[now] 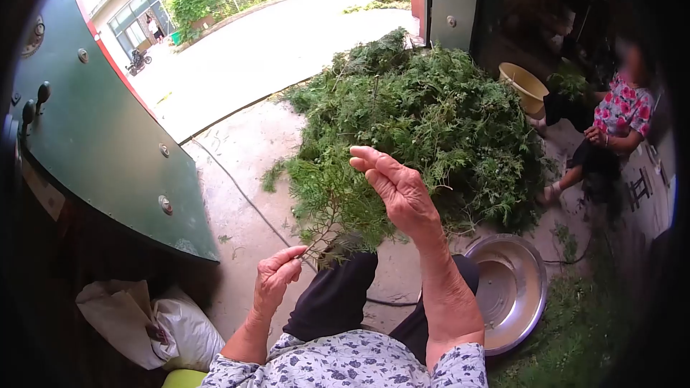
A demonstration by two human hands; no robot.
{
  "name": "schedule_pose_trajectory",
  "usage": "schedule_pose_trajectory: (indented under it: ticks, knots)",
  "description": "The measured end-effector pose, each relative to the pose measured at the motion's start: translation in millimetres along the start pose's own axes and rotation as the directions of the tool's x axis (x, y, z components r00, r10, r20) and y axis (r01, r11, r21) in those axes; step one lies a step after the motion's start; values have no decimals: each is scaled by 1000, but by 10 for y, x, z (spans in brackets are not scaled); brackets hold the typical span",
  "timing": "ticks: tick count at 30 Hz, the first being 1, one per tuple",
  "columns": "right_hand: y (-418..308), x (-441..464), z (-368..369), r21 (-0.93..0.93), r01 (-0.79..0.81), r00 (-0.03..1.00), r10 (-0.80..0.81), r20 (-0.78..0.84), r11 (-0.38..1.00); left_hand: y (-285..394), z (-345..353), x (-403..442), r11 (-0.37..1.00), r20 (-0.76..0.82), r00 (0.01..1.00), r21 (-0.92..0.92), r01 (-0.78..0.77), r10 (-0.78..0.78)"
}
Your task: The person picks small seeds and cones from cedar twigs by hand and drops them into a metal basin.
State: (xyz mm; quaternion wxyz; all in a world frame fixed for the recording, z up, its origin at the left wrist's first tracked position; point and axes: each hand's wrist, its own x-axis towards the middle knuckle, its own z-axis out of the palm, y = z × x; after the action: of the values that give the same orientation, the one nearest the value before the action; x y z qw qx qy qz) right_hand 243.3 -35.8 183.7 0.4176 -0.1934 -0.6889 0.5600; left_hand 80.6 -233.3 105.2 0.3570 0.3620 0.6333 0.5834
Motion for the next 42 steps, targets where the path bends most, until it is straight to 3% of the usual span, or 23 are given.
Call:
schedule_pose_trajectory:
  ticks: [1,3,7,8,10,14,17,19,20,21,23,25,27,28,32,36,38,42]
  knots:
    - [24,-35,-44,-5,6,1000,-6,-3,1000,13,9,-25,1000,51,999,17,17,-17]
    - [110,-174,-228,-160,140,981,-114,158,977,31,59,-51,999,139,990,37,34,-39]
    - [223,-421,-479,-370,233,961,-155,229,899,-19,136,-50,997,249,967,63,36,-50]
    - [252,-493,-509,-388,225,966,-152,210,894,-35,164,-49,998,274,961,59,31,-46]
    - [264,-621,-526,-117,-10,990,27,141,993,-56,238,-52,996,265,961,-3,86,-82]
    - [282,-817,-645,-164,-79,996,83,18,983,18,363,-48,995,337,936,29,96,-100]
    - [388,-928,-701,-636,163,964,-260,-61,754,-99,397,-66,985,325,939,161,61,-111]
    - [513,-1039,-752,-822,67,944,-303,-132,566,-191,436,-74,988,324,940,145,58,-103]
    - [533,-1088,-771,-840,-7,927,-311,-209,543,-208,473,-58,989,317,943,135,59,-99]
    - [603,-1144,-871,-862,-103,924,-273,-267,496,-55,520,-89,978,379,925,206,-43,-39]
    - [660,-1229,-1039,-803,-195,864,-288,-412,563,27,618,-88,955,450,893,250,-162,34]
    - [620,-1316,-1113,-760,-231,837,-274,-474,607,-44,637,-80,976,376,900,82,203,-219]
    - [560,-1423,-1152,-390,-255,748,-75,-660,885,-152,701,-28,974,377,899,38,223,-221]
    - [604,-1502,-1203,-369,-236,694,-110,-711,899,-196,740,8,970,367,903,-9,243,-223]
    - [765,-2096,-1554,-607,-420,639,-255,-725,674,-352,763,63,959,349,905,-53,279,-244]
    - [865,-2679,-1796,-509,-703,530,-112,-841,497,-302,785,46,957,358,902,-65,282,-241]
    - [851,-2740,-1801,-549,-706,535,-171,-827,446,-397,767,67,944,334,905,-109,313,-261]
    - [717,-2355,-1576,-588,-498,629,-201,-751,638,-273,819,36,940,453,846,-46,337,-281]
